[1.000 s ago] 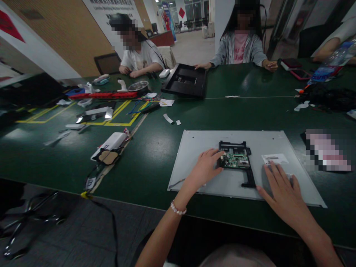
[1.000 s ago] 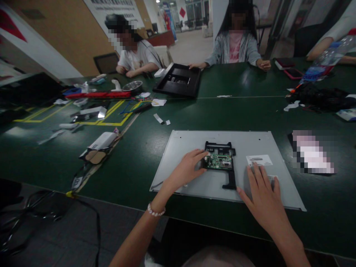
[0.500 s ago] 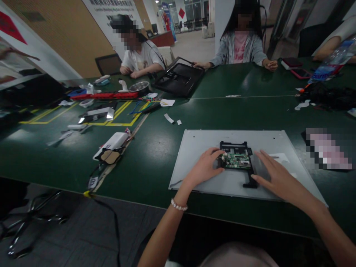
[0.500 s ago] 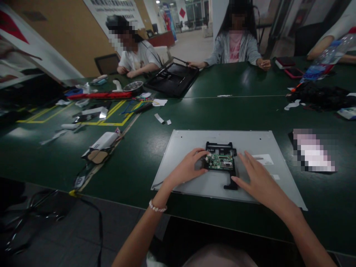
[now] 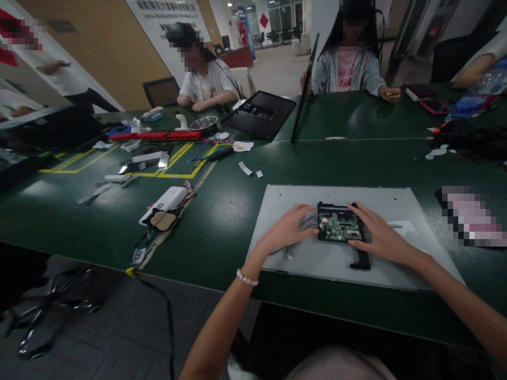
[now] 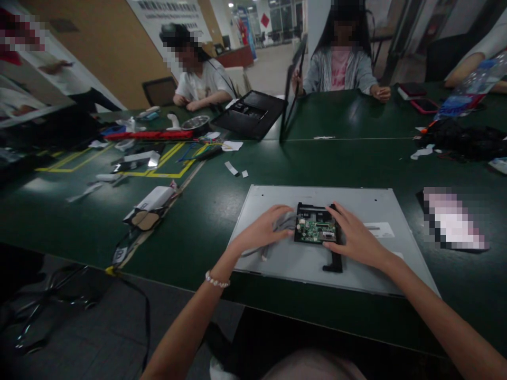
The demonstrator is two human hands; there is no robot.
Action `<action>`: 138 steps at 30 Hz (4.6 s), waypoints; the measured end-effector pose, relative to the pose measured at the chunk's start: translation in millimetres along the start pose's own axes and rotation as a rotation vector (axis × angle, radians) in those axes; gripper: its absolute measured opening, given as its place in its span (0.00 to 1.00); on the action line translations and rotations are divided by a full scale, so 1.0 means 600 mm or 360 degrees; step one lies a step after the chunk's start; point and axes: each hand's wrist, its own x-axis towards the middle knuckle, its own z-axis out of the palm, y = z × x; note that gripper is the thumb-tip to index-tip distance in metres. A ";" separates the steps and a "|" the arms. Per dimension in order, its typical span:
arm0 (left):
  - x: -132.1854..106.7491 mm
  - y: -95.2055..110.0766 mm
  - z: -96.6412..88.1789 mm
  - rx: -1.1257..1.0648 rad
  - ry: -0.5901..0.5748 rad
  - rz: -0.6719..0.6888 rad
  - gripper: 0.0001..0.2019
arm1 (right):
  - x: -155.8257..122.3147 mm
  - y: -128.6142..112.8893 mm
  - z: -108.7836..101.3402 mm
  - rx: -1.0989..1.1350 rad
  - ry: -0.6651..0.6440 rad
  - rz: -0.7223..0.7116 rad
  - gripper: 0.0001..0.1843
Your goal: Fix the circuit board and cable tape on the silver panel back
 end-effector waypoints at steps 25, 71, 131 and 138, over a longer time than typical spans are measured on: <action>0.089 -0.251 -0.199 0.1298 0.0349 -0.1060 0.18 | 0.006 -0.005 0.007 0.0088 0.0110 0.0020 0.46; 0.122 0.047 0.013 0.1335 -0.0160 -0.0339 0.10 | 0.008 -0.005 0.011 0.0053 0.0141 -0.0012 0.46; 0.073 0.007 -0.004 0.0578 -0.0324 0.0239 0.40 | 0.102 0.003 -0.013 -0.0235 0.0296 -0.0108 0.18; 0.070 0.003 0.002 0.0410 -0.0501 0.0199 0.54 | 0.111 0.006 -0.003 -0.0247 0.0327 -0.0119 0.15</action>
